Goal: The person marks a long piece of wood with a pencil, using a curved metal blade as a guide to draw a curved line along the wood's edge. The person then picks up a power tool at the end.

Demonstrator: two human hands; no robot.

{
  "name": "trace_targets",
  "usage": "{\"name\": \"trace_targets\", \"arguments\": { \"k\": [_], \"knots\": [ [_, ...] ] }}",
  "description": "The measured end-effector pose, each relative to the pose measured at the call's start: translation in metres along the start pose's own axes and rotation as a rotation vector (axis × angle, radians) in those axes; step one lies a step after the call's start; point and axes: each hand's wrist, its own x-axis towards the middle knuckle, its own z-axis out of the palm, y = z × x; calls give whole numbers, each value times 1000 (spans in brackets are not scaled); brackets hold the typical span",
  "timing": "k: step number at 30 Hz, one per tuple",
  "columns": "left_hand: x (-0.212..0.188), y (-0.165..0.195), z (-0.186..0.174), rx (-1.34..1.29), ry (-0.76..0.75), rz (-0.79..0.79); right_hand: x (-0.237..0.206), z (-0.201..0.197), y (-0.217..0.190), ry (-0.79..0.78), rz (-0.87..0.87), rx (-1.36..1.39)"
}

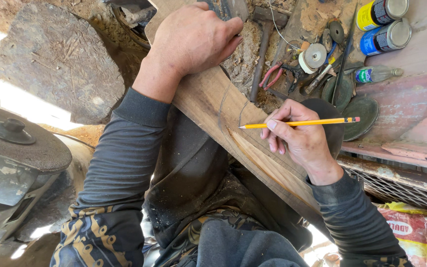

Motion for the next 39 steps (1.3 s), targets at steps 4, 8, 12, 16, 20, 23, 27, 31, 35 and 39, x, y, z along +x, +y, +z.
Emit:
{"name": "trace_targets", "arguments": {
  "k": [4,8,12,16,20,23,27,31,35,39],
  "knots": [
    [0,0,0,-7,2,9,0,3,-1,28,-5,-27],
    [1,0,0,-13,-8,10,-1,6,0,47,-61,15],
    [0,0,0,-13,-4,1,-3,8,2,89,-109,28],
    [1,0,0,-22,51,34,-5,8,3,48,-129,0],
    [1,0,0,-17,-1,19,-7,7,3,29,-113,-58],
    [1,0,0,-14,3,26,-6,7,2,39,-112,-46],
    [2,-1,0,-30,45,59,-4,8,2,65,-118,-9],
    [2,0,0,-12,-1,21,-5,7,1,57,-112,9],
    [3,0,0,-9,-8,14,-4,4,-1,36,-83,2],
    [3,1,1,-2,-13,1,-2,1,-2,18,-41,-1]
  ]
}}
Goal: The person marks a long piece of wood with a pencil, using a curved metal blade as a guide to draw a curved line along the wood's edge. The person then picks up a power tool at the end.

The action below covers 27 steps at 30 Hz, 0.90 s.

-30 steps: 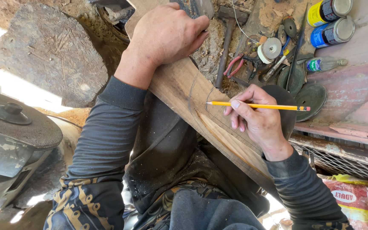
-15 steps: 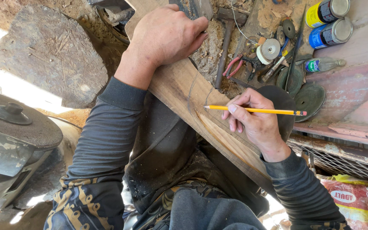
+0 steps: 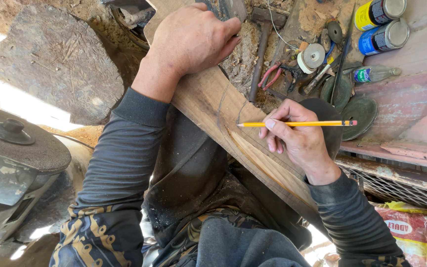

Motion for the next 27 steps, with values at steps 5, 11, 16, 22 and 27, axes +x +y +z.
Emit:
{"name": "trace_targets", "arguments": {
  "k": [5,11,16,22,27],
  "knots": [
    [-1,2,0,-5,5,-5,-1,-3,1,-7,24,-6],
    [0,1,-1,-4,6,2,-2,-5,3,-18,16,-12],
    [1,1,-1,7,-3,9,-1,-2,2,-11,10,4],
    [2,0,0,-16,34,44,-3,5,2,38,-78,-11],
    [1,-1,0,-9,-19,30,-3,11,6,112,-134,25]
  ]
}}
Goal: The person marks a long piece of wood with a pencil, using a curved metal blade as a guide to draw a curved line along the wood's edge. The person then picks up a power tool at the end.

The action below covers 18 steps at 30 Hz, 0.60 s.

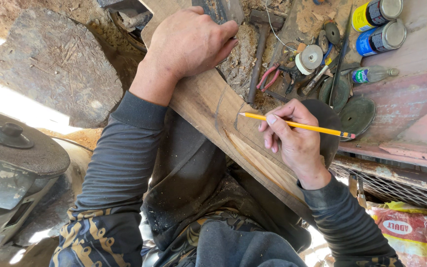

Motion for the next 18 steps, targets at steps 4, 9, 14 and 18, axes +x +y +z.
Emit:
{"name": "trace_targets", "arguments": {
  "k": [4,9,14,18],
  "knots": [
    [0,1,-1,-2,46,7,-5,9,5,114,-90,-20],
    [-1,1,-2,-4,76,16,-14,18,8,218,-166,-71],
    [0,0,-3,-5,20,16,-14,18,7,197,-134,-93],
    [0,0,-3,2,60,35,-12,17,7,169,-110,-87]
  ]
}}
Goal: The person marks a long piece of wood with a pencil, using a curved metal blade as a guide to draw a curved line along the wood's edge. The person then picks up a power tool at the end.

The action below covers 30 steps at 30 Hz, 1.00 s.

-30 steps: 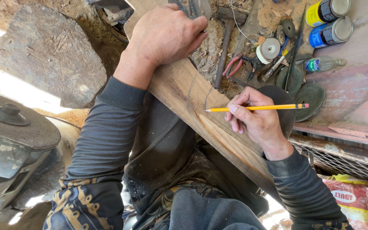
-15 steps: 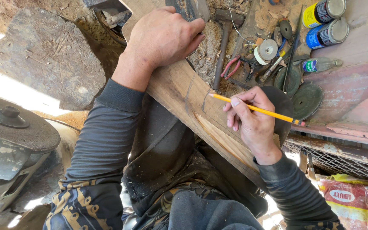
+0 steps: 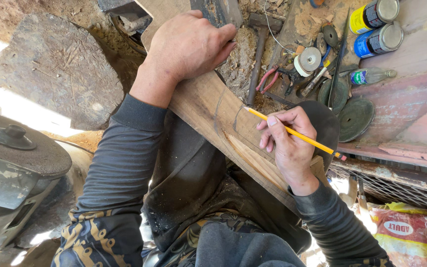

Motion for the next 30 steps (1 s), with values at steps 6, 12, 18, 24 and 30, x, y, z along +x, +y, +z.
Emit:
{"name": "trace_targets", "arguments": {
  "k": [6,12,18,24,30],
  "knots": [
    [1,0,0,-2,-30,-15,3,-1,-1,-5,-24,-16],
    [1,0,1,-2,-47,-12,3,0,-2,12,-9,-16],
    [1,1,0,-3,-39,-22,4,1,-4,12,0,4],
    [1,1,0,0,-11,-20,6,1,-2,8,0,3],
    [1,1,1,-6,-34,-25,9,-2,-2,-12,21,39]
  ]
}}
